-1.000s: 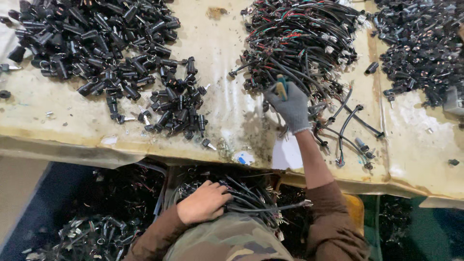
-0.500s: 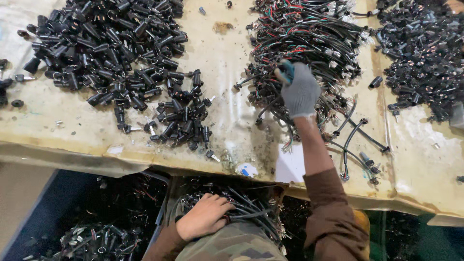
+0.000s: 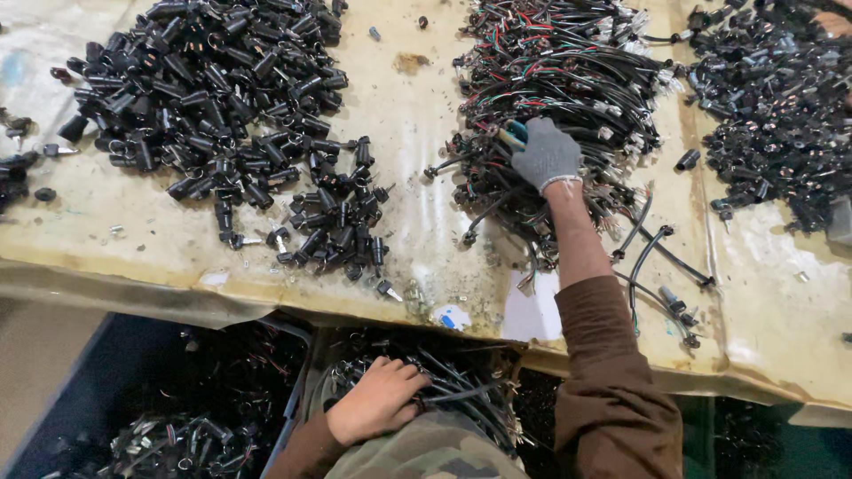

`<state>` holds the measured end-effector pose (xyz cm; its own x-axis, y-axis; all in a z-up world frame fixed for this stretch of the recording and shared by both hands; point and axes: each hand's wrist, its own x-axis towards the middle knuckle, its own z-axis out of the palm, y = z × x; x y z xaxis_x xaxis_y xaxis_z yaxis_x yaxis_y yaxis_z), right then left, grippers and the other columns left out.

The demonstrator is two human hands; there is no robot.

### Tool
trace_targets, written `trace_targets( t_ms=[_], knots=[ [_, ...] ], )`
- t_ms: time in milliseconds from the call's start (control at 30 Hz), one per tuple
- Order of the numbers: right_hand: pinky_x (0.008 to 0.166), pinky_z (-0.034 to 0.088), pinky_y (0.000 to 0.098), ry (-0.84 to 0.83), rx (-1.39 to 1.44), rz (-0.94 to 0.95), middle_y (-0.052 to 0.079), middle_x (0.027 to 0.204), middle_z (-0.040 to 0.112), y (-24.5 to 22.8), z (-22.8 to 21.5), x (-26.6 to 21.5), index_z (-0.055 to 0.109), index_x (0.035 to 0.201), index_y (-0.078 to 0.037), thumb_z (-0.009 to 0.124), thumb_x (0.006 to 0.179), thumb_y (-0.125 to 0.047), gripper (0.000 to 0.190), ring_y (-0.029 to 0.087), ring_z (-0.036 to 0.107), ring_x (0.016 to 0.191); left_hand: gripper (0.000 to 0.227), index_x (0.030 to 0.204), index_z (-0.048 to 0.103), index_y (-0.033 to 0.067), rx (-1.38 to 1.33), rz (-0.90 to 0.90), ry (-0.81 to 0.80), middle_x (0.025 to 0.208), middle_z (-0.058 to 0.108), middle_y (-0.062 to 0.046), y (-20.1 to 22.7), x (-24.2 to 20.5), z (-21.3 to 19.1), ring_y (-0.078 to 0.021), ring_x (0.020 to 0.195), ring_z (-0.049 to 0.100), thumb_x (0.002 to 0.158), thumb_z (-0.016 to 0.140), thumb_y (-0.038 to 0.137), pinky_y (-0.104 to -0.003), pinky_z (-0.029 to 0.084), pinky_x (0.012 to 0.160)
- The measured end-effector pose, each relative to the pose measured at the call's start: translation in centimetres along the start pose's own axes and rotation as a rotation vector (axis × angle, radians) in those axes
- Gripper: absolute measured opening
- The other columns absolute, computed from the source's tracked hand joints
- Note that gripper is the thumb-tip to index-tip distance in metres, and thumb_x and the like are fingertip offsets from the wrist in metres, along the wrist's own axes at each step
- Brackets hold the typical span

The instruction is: The person repeatedly picks up black cylindrical electrical components with attached wires from a table, uses a cutting tool to remove the cylindrical housing, and discards the housing while retaining the wire. The process is performed one at a time in a repetitive sequence.

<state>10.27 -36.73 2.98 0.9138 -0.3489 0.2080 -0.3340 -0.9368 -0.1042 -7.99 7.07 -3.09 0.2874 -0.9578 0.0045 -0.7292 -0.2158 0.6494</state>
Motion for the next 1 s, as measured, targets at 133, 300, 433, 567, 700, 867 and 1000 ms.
trace_targets(
  t_ms=[133, 300, 433, 567, 700, 867, 1000],
  knots=[
    [0.077, 0.054, 0.0543, 0.013, 0.051, 0.063, 0.016, 0.110, 0.067, -2.4, -0.4, -3.7, 0.065, 0.107, -0.012, 0.071, 0.082, -0.026, 0.030, 0.043, 0.069, 0.092, 0.039, 0.116, 0.065, 0.0068, 0.035, -0.010, -0.015, 0.099, 0.061, -0.011, 0.2, -0.1, 0.4, -0.0326, 0.099, 0.057, 0.079, 0.071, 0.020, -0.047, 0.040, 0.082],
    [0.071, 0.054, 0.0521, 0.195, 0.185, 0.062, 0.014, 0.108, 0.067, -4.8, -1.7, -9.8, 0.064, 0.107, -0.012, 0.072, 0.077, -0.018, 0.031, 0.042, 0.068, 0.086, 0.041, 0.117, 0.065, 0.0070, 0.048, -0.021, -0.014, 0.102, 0.062, -0.012, 0.4, 0.1, 0.5, -0.0332, 0.098, 0.057, 0.079, 0.071, 0.020, -0.047, 0.041, 0.083],
    [0.067, 0.053, 0.0483, 0.298, 0.263, 0.032, 0.011, 0.108, 0.068, -5.8, -2.7, -14.5, 0.066, 0.108, -0.013, 0.077, 0.081, -0.020, 0.030, 0.038, 0.069, 0.085, 0.040, 0.119, 0.066, 0.0089, 0.043, -0.013, -0.028, 0.103, 0.062, -0.011, 0.6, -0.6, 0.2, -0.0325, 0.102, 0.057, 0.081, 0.070, 0.019, -0.046, 0.041, 0.086],
    [0.071, 0.057, 0.0417, 0.516, 0.328, -0.044, 0.009, 0.115, 0.069, -5.8, -2.7, -16.1, 0.067, 0.114, -0.013, 0.082, 0.083, -0.022, 0.036, 0.034, 0.071, 0.092, 0.045, 0.123, 0.066, 0.0091, 0.005, 0.015, -0.063, 0.107, 0.061, -0.012, 0.7, -0.7, -0.7, -0.0335, 0.106, 0.056, 0.079, 0.070, 0.019, -0.046, 0.040, 0.089],
    [0.073, 0.057, 0.0420, 0.554, 0.298, -0.047, 0.010, 0.115, 0.069, -4.6, -1.5, -13.8, 0.069, 0.113, -0.013, 0.083, 0.083, -0.018, 0.034, 0.034, 0.071, 0.093, 0.050, 0.127, 0.064, 0.0071, -0.084, 0.060, -0.143, 0.109, 0.058, -0.017, 1.2, -0.9, -2.2, -0.0363, 0.110, 0.053, 0.079, 0.072, 0.019, -0.048, 0.039, 0.093],
    [0.076, 0.057, 0.0421, 0.587, 0.285, -0.083, 0.012, 0.117, 0.069, -2.4, -0.3, -10.0, 0.069, 0.114, -0.011, 0.080, 0.082, -0.014, 0.034, 0.034, 0.070, 0.097, 0.049, 0.138, 0.061, 0.0077, -0.358, 0.172, -0.119, 0.129, 0.061, -0.014, -1.7, -0.8, -6.1, -0.0319, 0.123, 0.054, 0.095, 0.071, 0.029, -0.046, 0.044, 0.106],
    [0.078, 0.057, 0.0429, 0.600, 0.280, -0.097, 0.012, 0.117, 0.069, -2.0, 0.7, -9.5, 0.069, 0.115, -0.011, 0.081, 0.083, -0.014, 0.034, 0.034, 0.070, 0.097, 0.060, 0.139, 0.063, 0.0052, 0.110, -0.275, 0.714, 0.153, 0.050, -0.014, -10.1, -1.7, -11.4, -0.0327, 0.144, 0.043, 0.086, 0.082, 0.026, -0.046, 0.035, 0.121]
  ],
)
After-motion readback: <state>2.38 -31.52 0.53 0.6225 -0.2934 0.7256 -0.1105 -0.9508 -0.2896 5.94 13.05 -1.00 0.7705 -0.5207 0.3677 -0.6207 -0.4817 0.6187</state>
